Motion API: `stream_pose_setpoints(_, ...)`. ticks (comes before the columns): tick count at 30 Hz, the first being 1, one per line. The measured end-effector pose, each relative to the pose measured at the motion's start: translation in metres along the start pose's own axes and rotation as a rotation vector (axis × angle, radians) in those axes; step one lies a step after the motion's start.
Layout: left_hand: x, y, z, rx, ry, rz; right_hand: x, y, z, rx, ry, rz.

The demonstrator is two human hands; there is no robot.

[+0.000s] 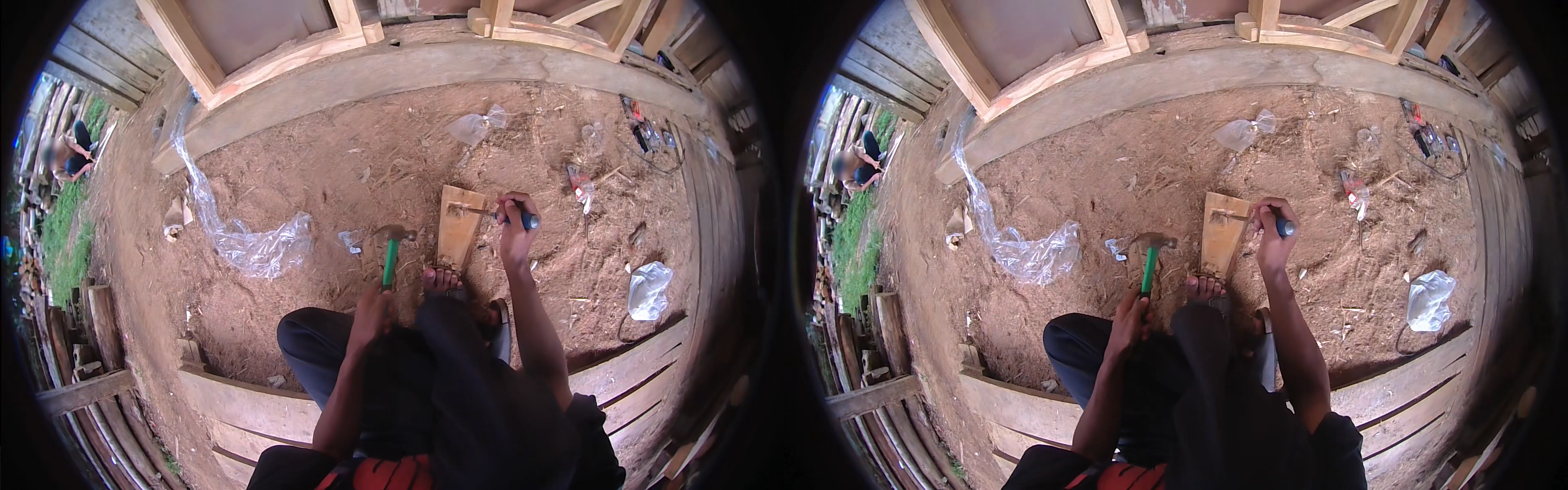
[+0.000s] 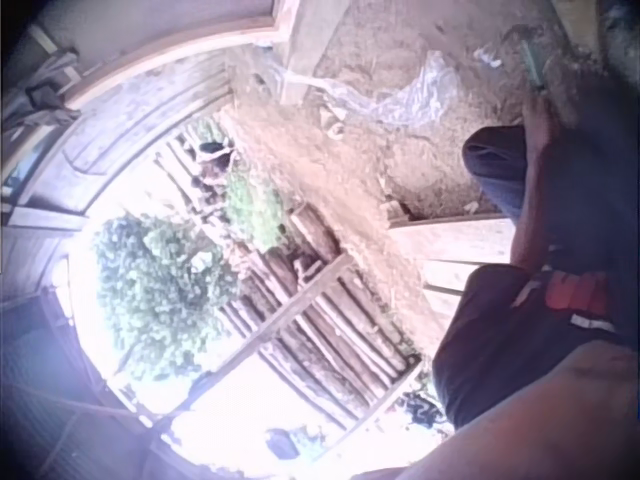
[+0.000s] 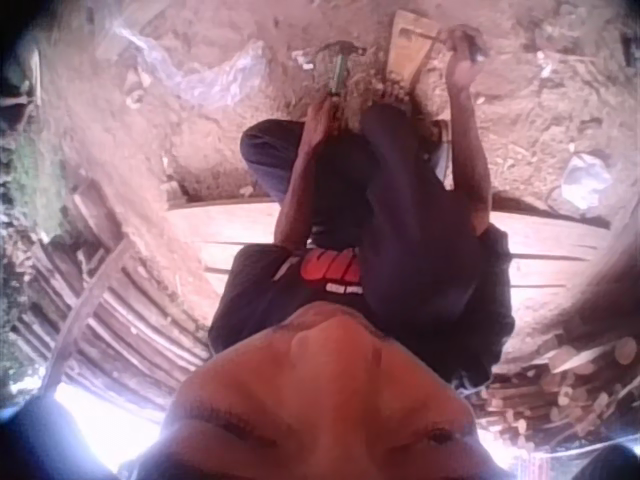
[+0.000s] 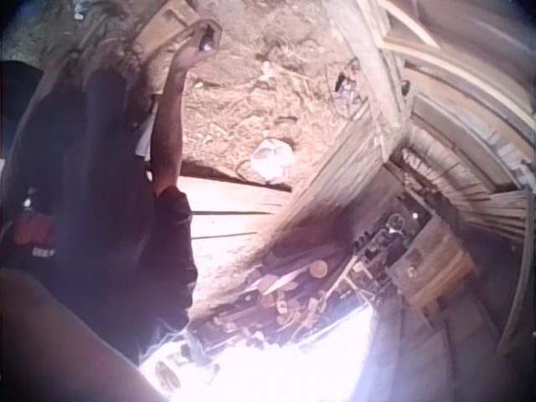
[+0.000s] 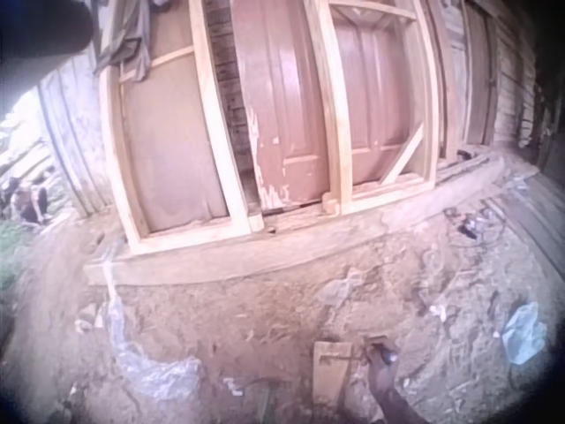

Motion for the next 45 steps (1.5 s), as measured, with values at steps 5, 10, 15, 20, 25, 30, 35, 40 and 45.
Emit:
stream_pose_setpoints(5, 0.045, 0.040, -0.064, 0.601, 0.519, -0.113, -0.006, -0.024, 0.000, 0.025, -0.023, -0.076)
stream_pose_setpoints(10, 0.076, 0.059, -0.083, 0.774, 0.711, -0.224, -0.008, -0.044, 0.019, 0.047, 0.018, -0.101)
stream_pose_setpoints(15, 0.089, 0.063, -0.071, 0.821, 0.568, -0.228, -0.005, -0.059, 0.033, 0.087, 0.000, -0.119)
stream_pose_setpoints(20, 0.095, 0.072, -0.058, 0.858, 0.458, -0.113, -0.007, -0.044, 0.034, 0.082, 0.047, -0.107)
stream_pose_setpoints(25, 0.082, 0.064, -0.058, 0.879, 0.585, -0.204, -0.009, -0.035, 0.034, 0.047, 0.087, -0.086)
stream_pose_setpoints(30, 0.067, 0.027, -0.035, 0.911, 0.487, -0.245, -0.005, -0.036, 0.031, 0.028, 0.042, -0.069)
stream_pose_setpoints(35, 0.053, 0.037, -0.083, 0.693, 0.651, -0.342, -0.007, -0.022, 0.032, 0.020, 0.023, -0.096)
stream_pose_setpoints(40, 0.048, 0.033, -0.073, 0.524, 0.447, -0.249, 0.004, 0.012, 0.016, 0.058, 0.068, 0.081)
stream_pose_setpoints(45, 0.035, 0.002, -0.038, 0.252, 0.244, -0.239, 0.035, 0.045, -0.035, -0.088, 0.149, 0.189)
Point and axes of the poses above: each hand's wrist, its own x-axis towards the middle knuckle, its own y-axis out of the palm, z = x × y, the point moved 7 cm from there along x, towards the middle knuckle, and after that the axes turned 12 degrees about x, right-handed, at the moved point
